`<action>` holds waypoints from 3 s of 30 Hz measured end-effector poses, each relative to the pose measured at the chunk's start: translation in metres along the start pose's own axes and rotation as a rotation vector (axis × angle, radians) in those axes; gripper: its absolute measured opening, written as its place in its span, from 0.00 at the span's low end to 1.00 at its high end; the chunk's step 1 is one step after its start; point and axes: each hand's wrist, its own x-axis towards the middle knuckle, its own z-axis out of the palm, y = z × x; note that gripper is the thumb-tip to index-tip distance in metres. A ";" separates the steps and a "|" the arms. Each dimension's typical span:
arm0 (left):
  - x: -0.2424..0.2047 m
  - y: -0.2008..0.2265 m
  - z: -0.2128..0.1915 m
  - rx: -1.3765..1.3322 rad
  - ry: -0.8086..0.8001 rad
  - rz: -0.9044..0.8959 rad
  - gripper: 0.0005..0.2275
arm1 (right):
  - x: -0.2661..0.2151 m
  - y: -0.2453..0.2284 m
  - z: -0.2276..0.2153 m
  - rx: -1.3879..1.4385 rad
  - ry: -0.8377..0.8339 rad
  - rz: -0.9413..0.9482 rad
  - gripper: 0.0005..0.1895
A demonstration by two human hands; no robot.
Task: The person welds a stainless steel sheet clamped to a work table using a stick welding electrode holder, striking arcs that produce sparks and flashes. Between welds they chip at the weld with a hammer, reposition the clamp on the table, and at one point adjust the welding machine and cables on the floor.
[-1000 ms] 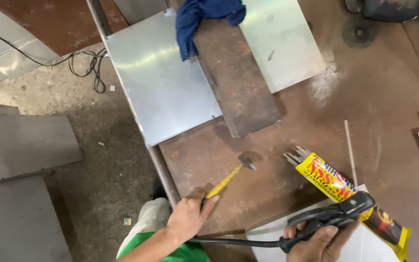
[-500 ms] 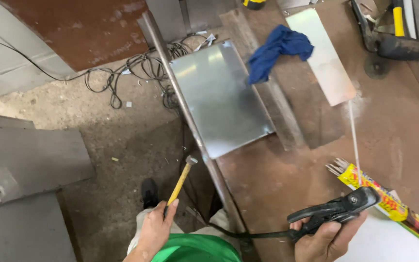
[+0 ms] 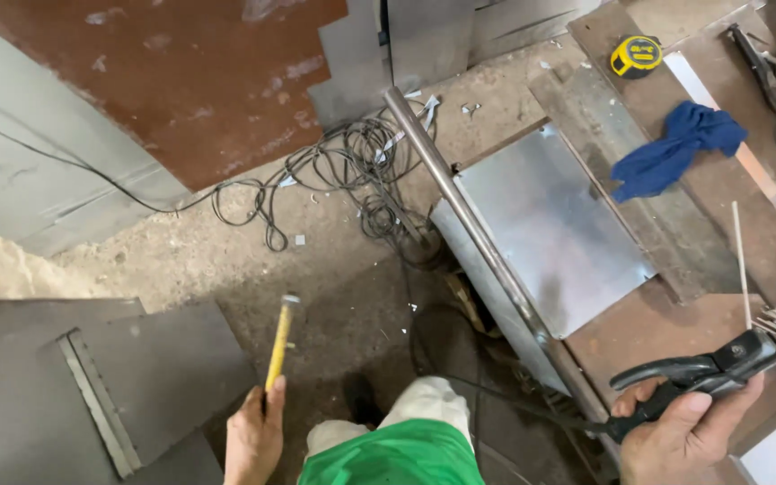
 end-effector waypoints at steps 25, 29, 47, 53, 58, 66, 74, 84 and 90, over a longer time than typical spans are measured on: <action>0.506 0.235 -0.006 0.059 -0.303 0.266 0.20 | 0.195 0.093 0.418 0.144 0.150 0.174 0.33; 0.624 0.229 0.042 0.219 -0.265 0.323 0.21 | 0.246 0.107 0.451 0.080 0.143 0.363 0.33; 0.751 0.696 0.201 0.570 -0.856 0.727 0.22 | 0.418 0.130 0.542 0.224 0.893 0.746 0.35; 0.699 0.810 0.314 0.461 -1.165 1.047 0.17 | 0.473 0.182 0.530 0.236 1.189 0.626 0.37; 0.627 0.909 0.415 0.609 -1.397 1.133 0.16 | 0.545 0.209 0.484 0.478 1.347 0.840 0.36; 0.426 1.070 0.472 1.081 -1.599 1.557 0.15 | 0.630 0.211 0.437 0.135 1.691 0.446 0.36; 0.264 1.091 0.554 1.307 -2.107 1.927 0.23 | 0.731 0.226 0.395 0.003 2.245 0.539 0.33; 0.126 1.086 0.582 1.894 -2.330 1.747 0.20 | 0.881 0.287 0.360 0.021 2.661 0.688 0.33; 0.090 1.056 0.602 2.321 -2.341 1.582 0.13 | 0.888 0.276 0.344 0.026 2.659 0.736 0.32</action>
